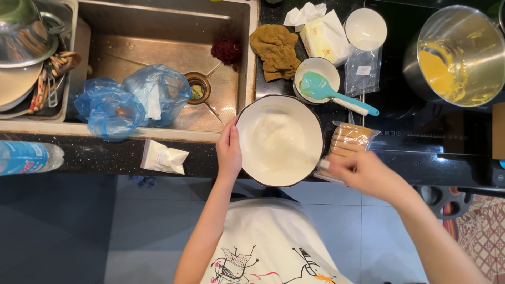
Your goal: The person holds a bowl at the kitchen counter and whisks a white mixture with a wire whisk, pausing briefly to handle a digital kitchen scale and a packaged item before resuming whisking. The mixture in the bowl thickens as they continue whisking.
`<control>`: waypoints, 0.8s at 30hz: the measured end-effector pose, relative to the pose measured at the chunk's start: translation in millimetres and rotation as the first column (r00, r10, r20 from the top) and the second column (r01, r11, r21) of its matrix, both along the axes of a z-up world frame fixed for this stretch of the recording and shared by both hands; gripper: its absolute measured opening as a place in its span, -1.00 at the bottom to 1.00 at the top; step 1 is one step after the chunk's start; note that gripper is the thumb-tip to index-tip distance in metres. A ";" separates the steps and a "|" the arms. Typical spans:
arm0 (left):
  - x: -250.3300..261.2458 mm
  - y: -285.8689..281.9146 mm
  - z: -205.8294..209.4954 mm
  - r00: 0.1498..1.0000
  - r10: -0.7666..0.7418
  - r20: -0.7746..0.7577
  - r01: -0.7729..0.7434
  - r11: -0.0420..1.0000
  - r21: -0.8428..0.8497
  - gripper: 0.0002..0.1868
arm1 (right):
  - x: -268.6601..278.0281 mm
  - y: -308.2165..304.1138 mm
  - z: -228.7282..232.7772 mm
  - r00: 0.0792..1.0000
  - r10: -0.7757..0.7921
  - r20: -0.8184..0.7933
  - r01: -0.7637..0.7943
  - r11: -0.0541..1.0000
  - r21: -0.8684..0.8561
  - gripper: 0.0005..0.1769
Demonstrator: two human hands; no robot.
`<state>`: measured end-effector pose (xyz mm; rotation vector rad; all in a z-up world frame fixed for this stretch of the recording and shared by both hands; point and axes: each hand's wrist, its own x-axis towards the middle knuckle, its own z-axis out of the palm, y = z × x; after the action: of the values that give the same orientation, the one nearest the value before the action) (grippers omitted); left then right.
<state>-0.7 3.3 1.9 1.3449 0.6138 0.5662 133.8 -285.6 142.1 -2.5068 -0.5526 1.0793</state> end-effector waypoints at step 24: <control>-1.3 3.1 4.2 0.999 -0.031 -0.018 0.033 0.996 0.084 -0.59 | -32.6 -18.2 22.3 0.984 -0.159 0.078 0.161 0.987 -0.021 -0.71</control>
<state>-2.1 6.4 6.0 1.4379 0.5867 0.5604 101.2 -303.8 164.4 -2.5748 -0.3509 0.9409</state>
